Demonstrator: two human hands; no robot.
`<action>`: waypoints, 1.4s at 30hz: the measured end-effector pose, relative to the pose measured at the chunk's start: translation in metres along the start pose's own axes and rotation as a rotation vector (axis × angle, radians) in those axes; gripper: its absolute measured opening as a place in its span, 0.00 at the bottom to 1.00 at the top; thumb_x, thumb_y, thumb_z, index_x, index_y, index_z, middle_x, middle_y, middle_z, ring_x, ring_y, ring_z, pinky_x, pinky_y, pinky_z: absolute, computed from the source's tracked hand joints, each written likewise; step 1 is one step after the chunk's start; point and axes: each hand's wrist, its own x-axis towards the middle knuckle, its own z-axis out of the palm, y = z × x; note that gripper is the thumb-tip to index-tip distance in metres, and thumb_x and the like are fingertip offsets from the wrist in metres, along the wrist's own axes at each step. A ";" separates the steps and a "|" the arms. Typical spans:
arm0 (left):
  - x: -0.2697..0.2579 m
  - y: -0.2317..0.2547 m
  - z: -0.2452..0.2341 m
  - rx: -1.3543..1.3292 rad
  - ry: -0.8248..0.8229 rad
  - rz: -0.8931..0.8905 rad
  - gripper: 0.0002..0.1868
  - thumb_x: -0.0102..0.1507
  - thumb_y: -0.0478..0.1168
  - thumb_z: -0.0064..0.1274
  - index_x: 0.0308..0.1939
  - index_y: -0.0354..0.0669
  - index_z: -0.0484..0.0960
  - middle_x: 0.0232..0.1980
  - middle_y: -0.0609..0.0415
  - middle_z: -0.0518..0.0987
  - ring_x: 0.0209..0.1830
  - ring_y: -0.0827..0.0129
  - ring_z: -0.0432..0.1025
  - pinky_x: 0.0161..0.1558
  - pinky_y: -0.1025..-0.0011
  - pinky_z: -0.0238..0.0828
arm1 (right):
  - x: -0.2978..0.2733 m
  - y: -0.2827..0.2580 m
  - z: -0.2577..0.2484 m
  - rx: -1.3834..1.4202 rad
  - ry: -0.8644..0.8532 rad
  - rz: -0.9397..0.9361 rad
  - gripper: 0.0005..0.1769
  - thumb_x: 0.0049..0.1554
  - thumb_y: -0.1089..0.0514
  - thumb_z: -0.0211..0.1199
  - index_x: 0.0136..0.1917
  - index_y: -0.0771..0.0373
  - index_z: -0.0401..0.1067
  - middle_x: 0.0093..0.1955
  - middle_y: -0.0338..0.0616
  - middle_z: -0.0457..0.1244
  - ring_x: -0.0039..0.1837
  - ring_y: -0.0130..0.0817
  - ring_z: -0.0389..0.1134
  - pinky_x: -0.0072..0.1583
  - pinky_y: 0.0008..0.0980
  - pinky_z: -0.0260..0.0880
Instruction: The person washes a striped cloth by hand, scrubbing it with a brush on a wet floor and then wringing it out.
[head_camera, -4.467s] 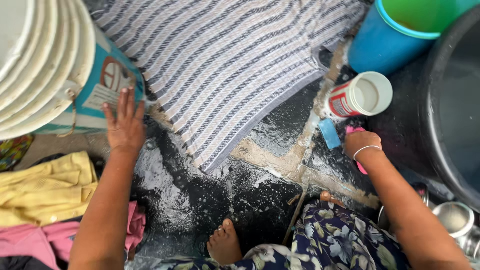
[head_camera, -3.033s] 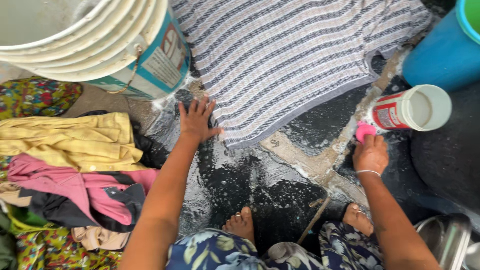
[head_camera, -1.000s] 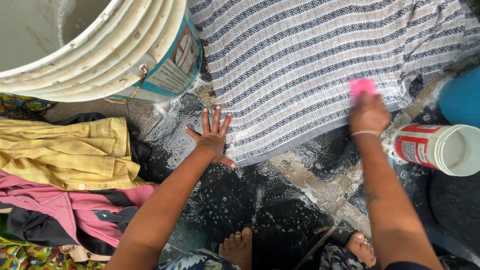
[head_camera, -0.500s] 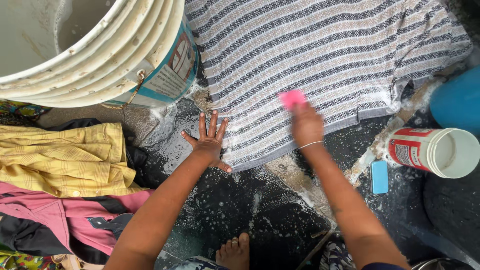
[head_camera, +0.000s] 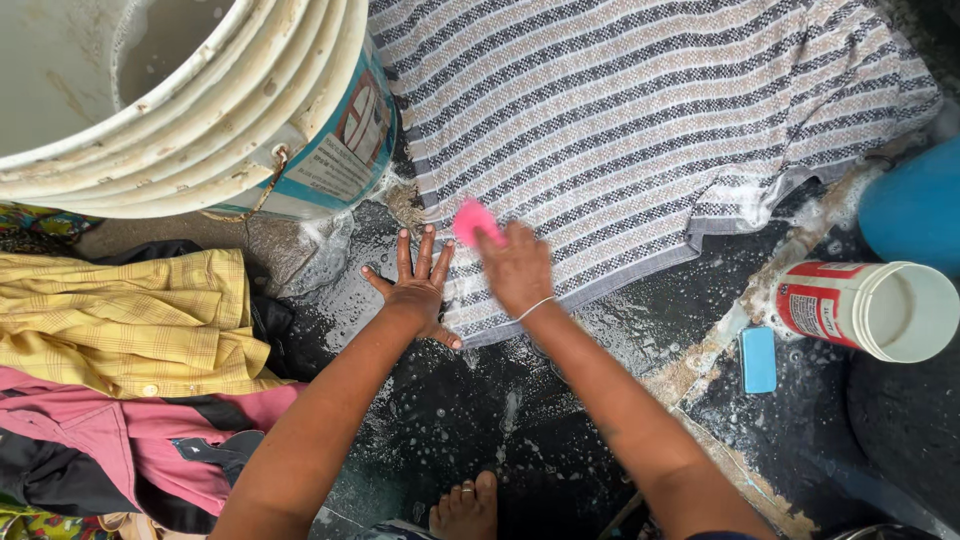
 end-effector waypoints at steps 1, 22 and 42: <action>0.000 0.000 -0.001 -0.014 0.003 0.002 0.90 0.35 0.74 0.72 0.79 0.61 0.16 0.80 0.51 0.05 0.76 0.38 0.02 0.59 0.10 0.26 | -0.002 0.048 -0.005 0.057 0.205 -0.057 0.25 0.63 0.58 0.53 0.73 0.53 0.66 0.49 0.51 0.62 0.51 0.46 0.64 0.45 0.49 0.64; 0.003 0.002 -0.003 -0.007 -0.014 -0.007 0.89 0.36 0.75 0.71 0.81 0.60 0.18 0.79 0.50 0.05 0.75 0.38 0.00 0.58 0.09 0.26 | 0.019 0.195 -0.008 -0.320 0.190 0.216 0.32 0.46 0.55 0.64 0.66 0.52 0.70 0.49 0.55 0.65 0.50 0.50 0.67 0.43 0.48 0.68; 0.001 0.002 -0.008 -0.006 -0.051 -0.009 0.88 0.37 0.75 0.71 0.80 0.60 0.18 0.79 0.48 0.05 0.75 0.37 0.00 0.59 0.09 0.25 | 0.021 0.285 -0.024 -0.293 0.424 0.259 0.20 0.71 0.56 0.55 0.75 0.46 0.64 0.54 0.58 0.65 0.49 0.54 0.68 0.43 0.52 0.66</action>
